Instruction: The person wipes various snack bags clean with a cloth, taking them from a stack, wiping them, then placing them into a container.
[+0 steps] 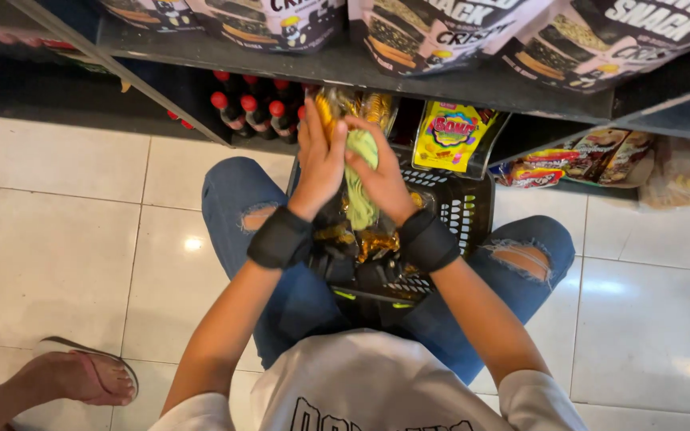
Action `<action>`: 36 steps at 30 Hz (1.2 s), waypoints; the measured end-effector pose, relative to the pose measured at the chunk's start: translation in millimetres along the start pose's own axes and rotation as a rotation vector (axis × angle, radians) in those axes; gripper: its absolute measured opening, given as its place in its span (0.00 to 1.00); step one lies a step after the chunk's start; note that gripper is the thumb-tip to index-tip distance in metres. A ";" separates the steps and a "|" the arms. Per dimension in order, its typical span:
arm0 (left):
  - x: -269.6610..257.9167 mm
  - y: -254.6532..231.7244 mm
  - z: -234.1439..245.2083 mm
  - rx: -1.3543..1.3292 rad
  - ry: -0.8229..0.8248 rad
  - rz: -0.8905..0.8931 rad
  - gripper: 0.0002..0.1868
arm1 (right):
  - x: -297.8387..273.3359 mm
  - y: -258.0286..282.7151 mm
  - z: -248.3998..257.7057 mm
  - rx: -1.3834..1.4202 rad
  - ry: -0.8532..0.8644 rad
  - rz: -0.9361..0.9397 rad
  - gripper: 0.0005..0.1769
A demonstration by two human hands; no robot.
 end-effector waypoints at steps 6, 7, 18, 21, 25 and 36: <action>48.4 -28.5 -4.6 0.178 -0.144 -0.253 0.15 | 29.2 -8.0 15.0 -0.405 -0.091 0.074 0.29; 55.5 -23.1 -7.3 0.176 -0.139 -0.250 0.15 | 33.0 -6.5 16.3 -0.407 -0.091 0.068 0.29; 94.1 -6.7 -15.0 0.245 -0.108 -0.557 0.17 | 55.2 -16.8 -4.9 -0.991 0.192 0.131 0.31; 116.4 19.5 -36.5 0.376 -0.031 -0.466 0.13 | 58.2 -22.6 -1.9 -1.045 0.176 0.155 0.34; 158.1 79.9 -58.9 0.556 -0.036 -0.349 0.09 | 59.6 -45.4 -3.6 -1.048 0.272 -0.025 0.29; 106.4 2.1 -41.9 0.787 -0.341 -0.554 0.06 | 36.5 -79.3 18.3 -0.736 0.325 -0.091 0.33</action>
Point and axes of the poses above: each hand's wrist, its own x-axis towards the middle knuckle, its own z-axis out of the back of the hand, y = z × x, the point moved 9 cm from there along x, towards the middle knuckle, and after that the axes turned 13 degrees about z, right-handed, at the moved point
